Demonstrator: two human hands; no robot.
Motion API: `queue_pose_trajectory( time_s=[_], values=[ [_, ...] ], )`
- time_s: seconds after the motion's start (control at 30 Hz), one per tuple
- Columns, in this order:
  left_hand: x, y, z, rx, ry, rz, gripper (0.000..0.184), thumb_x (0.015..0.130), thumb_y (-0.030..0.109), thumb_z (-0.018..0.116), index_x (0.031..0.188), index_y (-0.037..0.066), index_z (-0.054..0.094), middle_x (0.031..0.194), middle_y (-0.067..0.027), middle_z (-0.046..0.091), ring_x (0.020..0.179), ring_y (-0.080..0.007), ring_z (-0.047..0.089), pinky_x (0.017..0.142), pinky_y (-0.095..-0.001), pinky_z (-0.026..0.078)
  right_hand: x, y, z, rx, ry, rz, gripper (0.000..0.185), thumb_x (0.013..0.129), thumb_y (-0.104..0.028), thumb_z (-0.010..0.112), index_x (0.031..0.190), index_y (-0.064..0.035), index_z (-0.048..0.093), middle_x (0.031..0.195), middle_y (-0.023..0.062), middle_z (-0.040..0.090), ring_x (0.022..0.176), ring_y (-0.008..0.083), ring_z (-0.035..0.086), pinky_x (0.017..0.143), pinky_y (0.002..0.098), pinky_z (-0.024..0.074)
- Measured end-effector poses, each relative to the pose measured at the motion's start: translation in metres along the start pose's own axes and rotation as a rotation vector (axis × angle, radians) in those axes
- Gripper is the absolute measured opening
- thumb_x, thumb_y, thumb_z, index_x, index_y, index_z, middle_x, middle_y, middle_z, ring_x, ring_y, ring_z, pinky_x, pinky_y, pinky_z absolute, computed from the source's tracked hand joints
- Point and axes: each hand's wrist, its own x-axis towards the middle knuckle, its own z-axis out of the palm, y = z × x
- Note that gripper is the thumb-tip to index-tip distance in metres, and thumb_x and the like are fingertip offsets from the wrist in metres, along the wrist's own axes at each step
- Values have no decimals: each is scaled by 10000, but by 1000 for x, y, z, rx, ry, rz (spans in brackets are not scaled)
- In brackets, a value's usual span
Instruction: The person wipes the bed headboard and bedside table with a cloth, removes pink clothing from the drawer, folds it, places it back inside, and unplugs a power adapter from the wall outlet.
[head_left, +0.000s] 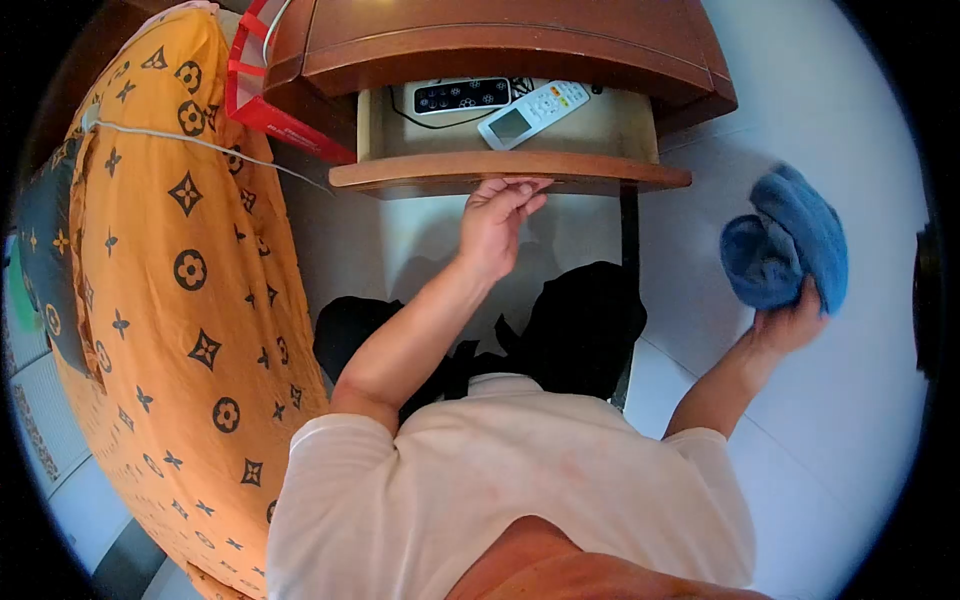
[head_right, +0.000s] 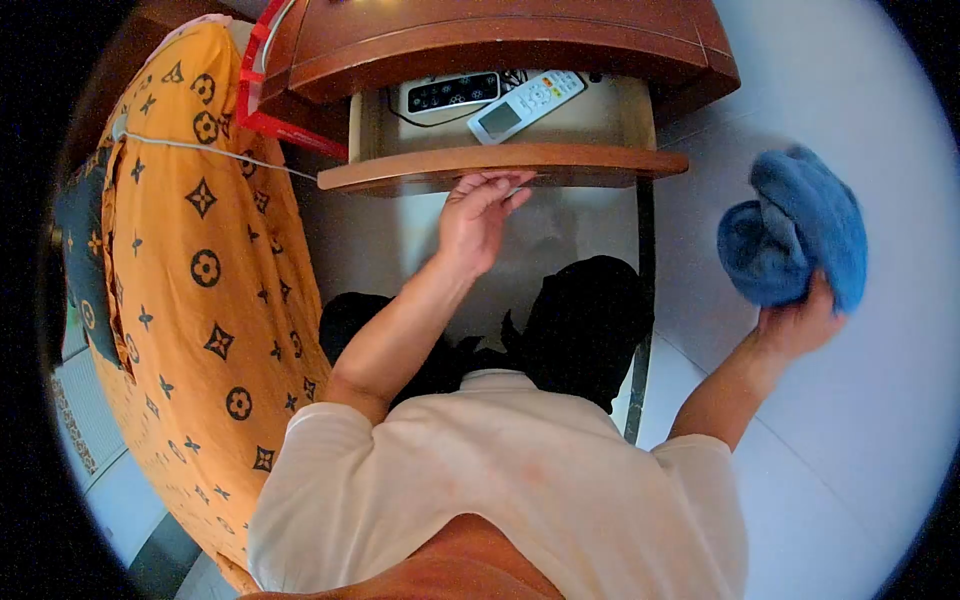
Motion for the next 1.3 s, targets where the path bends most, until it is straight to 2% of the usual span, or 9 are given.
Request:
queue_pose_trajectory(
  time_s=[0.07, 0.13, 0.33, 0.43, 0.5, 0.63, 0.77, 1.0, 1.3],
  values=[
    [1, -1, -1, 0, -13, 6, 100, 793, 24, 551, 872, 54, 605, 952, -89, 629, 985, -247, 572, 833, -379, 438, -20, 0, 14, -205, 88, -130, 317, 728, -5, 568, 1045, 12, 574, 1030, 151, 592, 962, 285, 574, 859, 403, 466],
    [1, 0, 0, -9, -28, 17, 102, 797, 30, 550, 879, 57, 605, 952, -86, 629, 983, -242, 573, 831, -373, 439, -30, 18, 26, -652, -452, -520, 300, 732, -34, 592, 1032, -49, 595, 1048, 105, 598, 972, 246, 573, 864, 379, 451],
    [3, -2, -14, 55, -56, 0, 129, 824, 41, 542, 948, 34, 573, 979, -96, 608, 974, -196, 556, 853, -337, 427, -82, 61, 150, -466, -1048, -530, 450, 563, -121, 705, 1001, -174, 616, 939, 17, 611, 898, 206, 561, 798, 373, 373],
    [-1, -1, -2, -433, -184, -35, 150, 846, 69, 540, 991, 34, 556, 1008, -99, 602, 964, -182, 549, 868, -337, 420, -114, 63, 212, -347, -1291, -604, 435, 619, -160, 711, 1039, -181, 598, 972, 14, 606, 935, 197, 550, 817, 371, 364],
    [8, -6, -15, 190, -153, 105, 128, 842, 37, 535, 962, 46, 581, 1042, -116, 603, 1057, -245, 543, 896, -382, 437, -137, 65, 251, -269, -1355, -635, 420, 619, -178, 698, 1028, -192, 602, 973, 12, 608, 949, 183, 546, 828, 361, 360],
    [14, -7, -27, 191, -260, 76, 193, 856, 56, 531, 1048, 41, 551, 1112, -123, 578, 1104, -246, 511, 930, -392, 417, -164, 59, 298, -148, -1447, -568, 406, 614, -164, 674, 1015, -170, 609, 966, 35, 611, 948, 209, 555, 837, 371, 391],
    [17, 6, -28, 178, -277, 7, 215, 857, 86, 543, 1067, 39, 538, 1118, -138, 573, 1107, -247, 508, 929, -394, 414, -140, 47, 265, 195, -1325, -145, 409, 632, -139, 653, 1033, -88, 593, 979, 81, 612, 892, 266, 592, 790, 373, 467],
    [59, 21, -13, 196, -176, -17, 213, 835, 78, 537, 1032, -4, 535, 1133, -168, 555, 1073, -280, 518, 883, -412, 425, -81, 54, 118, 220, -1017, 695, 383, 665, -107, 673, 1031, -35, 585, 959, 44, 604, 877, 139, 573, 810, 283, 446],
    [96, 45, -3, 205, -225, 4, 241, 827, 103, 537, 1041, -6, 563, 1110, -154, 573, 1073, -274, 526, 860, -394, 434, -82, 85, 62, -38, -784, 828, 359, 693, -29, 626, 1048, -27, 575, 935, 36, 598, 838, 129, 560, 781, 277, 445]
  ],
)
